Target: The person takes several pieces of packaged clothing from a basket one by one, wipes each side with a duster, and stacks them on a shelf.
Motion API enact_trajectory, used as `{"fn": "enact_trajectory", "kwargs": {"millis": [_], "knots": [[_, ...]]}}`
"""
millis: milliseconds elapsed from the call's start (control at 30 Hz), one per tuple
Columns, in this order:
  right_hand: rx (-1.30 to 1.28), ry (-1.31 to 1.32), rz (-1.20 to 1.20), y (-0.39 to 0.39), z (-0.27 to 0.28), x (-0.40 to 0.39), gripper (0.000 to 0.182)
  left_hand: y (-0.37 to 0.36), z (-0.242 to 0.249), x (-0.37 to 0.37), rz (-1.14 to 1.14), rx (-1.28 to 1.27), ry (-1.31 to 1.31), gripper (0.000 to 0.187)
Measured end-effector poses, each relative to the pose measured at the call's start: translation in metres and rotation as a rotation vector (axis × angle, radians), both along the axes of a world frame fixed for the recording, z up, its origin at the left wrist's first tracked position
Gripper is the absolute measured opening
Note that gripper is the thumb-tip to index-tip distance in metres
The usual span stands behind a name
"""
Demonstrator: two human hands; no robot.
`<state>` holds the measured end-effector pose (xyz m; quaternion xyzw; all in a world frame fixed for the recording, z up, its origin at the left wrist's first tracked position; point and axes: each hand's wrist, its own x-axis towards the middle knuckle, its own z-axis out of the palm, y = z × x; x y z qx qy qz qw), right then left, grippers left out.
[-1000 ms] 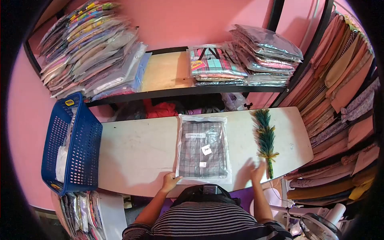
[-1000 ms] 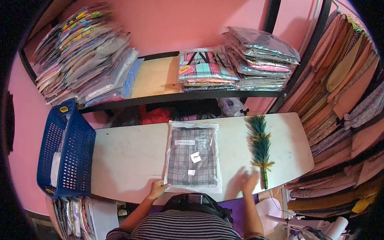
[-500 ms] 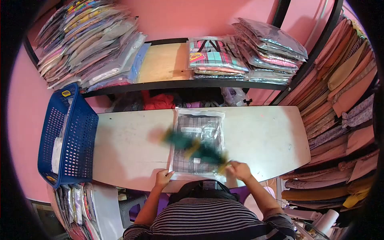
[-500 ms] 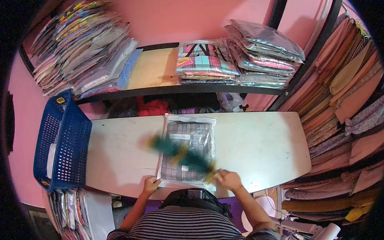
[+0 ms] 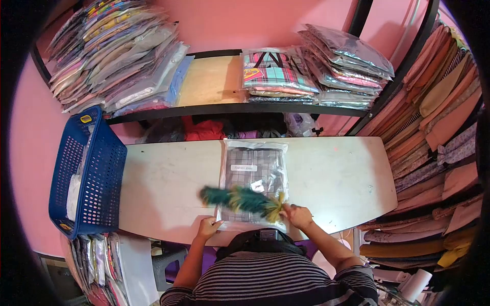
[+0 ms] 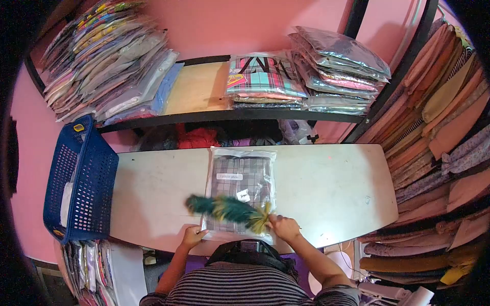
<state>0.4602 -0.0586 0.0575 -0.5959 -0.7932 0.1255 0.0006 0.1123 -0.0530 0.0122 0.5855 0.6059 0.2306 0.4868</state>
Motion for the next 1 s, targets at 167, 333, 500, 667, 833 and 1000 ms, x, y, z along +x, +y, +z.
{"fn": "enact_trajectory", "kwargs": {"millis": [167, 333, 500, 667, 833, 1000], "knots": [[0.071, 0.224, -0.802, 0.008, -0.024, 0.046, 0.045, 0.021, -0.004, -0.009, -0.193, -0.142, 0.069, 0.025], [0.036, 1.047, -0.879, -0.025, -0.053, 0.094, 0.054, 0.068, 0.016, 0.024, -0.05, 0.05, -0.395, 0.042], [-0.181, 1.41, -1.071, -0.025, -0.039, 0.09, 0.048, 0.096, 0.004, 0.062, 0.11, 0.012, -0.375, 0.047], [-0.206, 1.507, -1.064, -0.027, -0.039, 0.091, 0.049, 0.098, 0.141, 0.091, 0.294, -0.264, -0.594, 0.044], [-0.2, 1.508, -1.098, -0.026, -0.045, 0.092, 0.048, 0.105, 0.196, 0.113, 0.046, 0.07, -0.542, 0.042], [-0.204, 1.527, -1.069, -0.026, -0.039, 0.09, 0.048, 0.071, 0.143, 0.181, -0.464, 0.21, -0.105, 0.048]]}}
